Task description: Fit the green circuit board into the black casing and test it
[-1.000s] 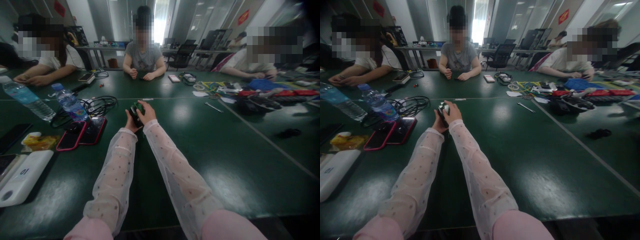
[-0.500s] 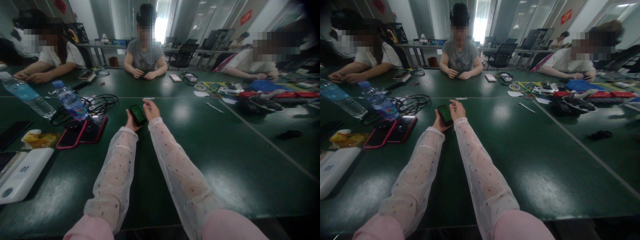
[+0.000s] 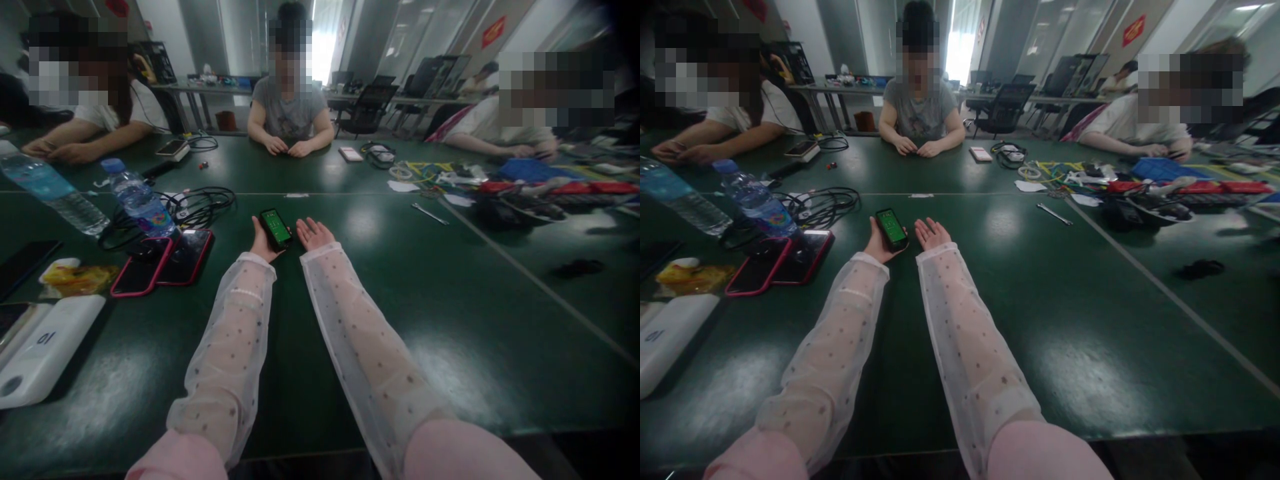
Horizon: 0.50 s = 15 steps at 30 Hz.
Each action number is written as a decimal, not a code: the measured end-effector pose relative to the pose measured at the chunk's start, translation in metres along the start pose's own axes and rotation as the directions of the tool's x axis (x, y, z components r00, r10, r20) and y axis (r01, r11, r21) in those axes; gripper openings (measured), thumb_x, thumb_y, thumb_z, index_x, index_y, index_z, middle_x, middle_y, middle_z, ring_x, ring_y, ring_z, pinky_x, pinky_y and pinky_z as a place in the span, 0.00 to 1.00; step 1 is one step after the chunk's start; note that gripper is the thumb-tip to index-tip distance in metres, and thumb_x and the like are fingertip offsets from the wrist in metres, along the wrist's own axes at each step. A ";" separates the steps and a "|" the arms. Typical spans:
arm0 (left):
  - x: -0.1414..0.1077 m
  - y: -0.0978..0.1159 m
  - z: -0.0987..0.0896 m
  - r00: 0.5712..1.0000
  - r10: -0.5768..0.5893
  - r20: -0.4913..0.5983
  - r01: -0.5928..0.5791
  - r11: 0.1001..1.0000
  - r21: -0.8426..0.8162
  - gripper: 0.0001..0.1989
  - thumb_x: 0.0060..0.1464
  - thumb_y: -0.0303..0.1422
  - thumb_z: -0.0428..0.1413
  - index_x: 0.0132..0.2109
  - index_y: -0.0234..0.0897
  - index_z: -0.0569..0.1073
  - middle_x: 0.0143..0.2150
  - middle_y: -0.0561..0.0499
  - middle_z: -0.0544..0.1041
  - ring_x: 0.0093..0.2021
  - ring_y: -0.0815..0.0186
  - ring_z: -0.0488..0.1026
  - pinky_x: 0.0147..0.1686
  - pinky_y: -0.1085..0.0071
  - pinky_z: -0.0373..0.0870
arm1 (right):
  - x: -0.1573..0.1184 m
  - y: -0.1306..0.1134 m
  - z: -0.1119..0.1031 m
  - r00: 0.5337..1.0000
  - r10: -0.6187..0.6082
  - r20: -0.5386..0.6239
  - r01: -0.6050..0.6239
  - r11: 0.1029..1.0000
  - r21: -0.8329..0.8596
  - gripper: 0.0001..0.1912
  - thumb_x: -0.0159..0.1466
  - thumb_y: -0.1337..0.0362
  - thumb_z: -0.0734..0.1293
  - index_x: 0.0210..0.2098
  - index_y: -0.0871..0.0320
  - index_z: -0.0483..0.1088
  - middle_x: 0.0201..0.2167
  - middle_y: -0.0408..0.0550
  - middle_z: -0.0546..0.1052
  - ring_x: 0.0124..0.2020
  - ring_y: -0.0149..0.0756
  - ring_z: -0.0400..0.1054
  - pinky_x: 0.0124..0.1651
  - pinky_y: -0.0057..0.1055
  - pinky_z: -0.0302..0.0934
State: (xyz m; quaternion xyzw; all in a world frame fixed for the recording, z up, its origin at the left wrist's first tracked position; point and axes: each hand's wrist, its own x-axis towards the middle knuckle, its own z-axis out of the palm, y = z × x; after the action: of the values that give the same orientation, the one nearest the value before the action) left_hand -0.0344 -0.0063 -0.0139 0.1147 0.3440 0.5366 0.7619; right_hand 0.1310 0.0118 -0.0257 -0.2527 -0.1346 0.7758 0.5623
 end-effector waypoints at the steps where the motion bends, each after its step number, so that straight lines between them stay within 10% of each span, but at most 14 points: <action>1: 0.000 0.000 0.000 1.000 0.003 0.004 -0.003 1.000 0.002 0.41 0.46 0.67 0.36 0.43 0.37 0.71 0.35 0.44 0.76 0.39 0.57 0.74 0.41 0.59 0.70 | 0.000 0.000 0.001 1.000 0.008 0.003 -0.008 1.000 -0.009 0.12 0.68 0.62 0.53 0.40 0.57 0.66 0.37 0.49 0.78 0.41 0.31 0.75 0.41 0.31 0.72; 15: 0.003 0.000 -0.002 1.000 0.002 0.007 -0.002 1.000 0.021 0.42 0.45 0.68 0.37 0.43 0.35 0.72 0.34 0.42 0.76 0.39 0.55 0.74 0.41 0.59 0.71 | -0.002 0.003 0.007 1.000 0.009 -0.022 -0.011 0.998 -0.057 0.12 0.68 0.64 0.53 0.41 0.56 0.66 0.35 0.48 0.78 0.39 0.31 0.74 0.40 0.30 0.72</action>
State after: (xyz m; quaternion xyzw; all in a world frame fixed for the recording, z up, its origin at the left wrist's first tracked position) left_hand -0.0347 -0.0040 -0.0167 0.1247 0.3469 0.5336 0.7612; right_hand 0.1255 0.0093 -0.0207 -0.2777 -0.1492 0.7716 0.5525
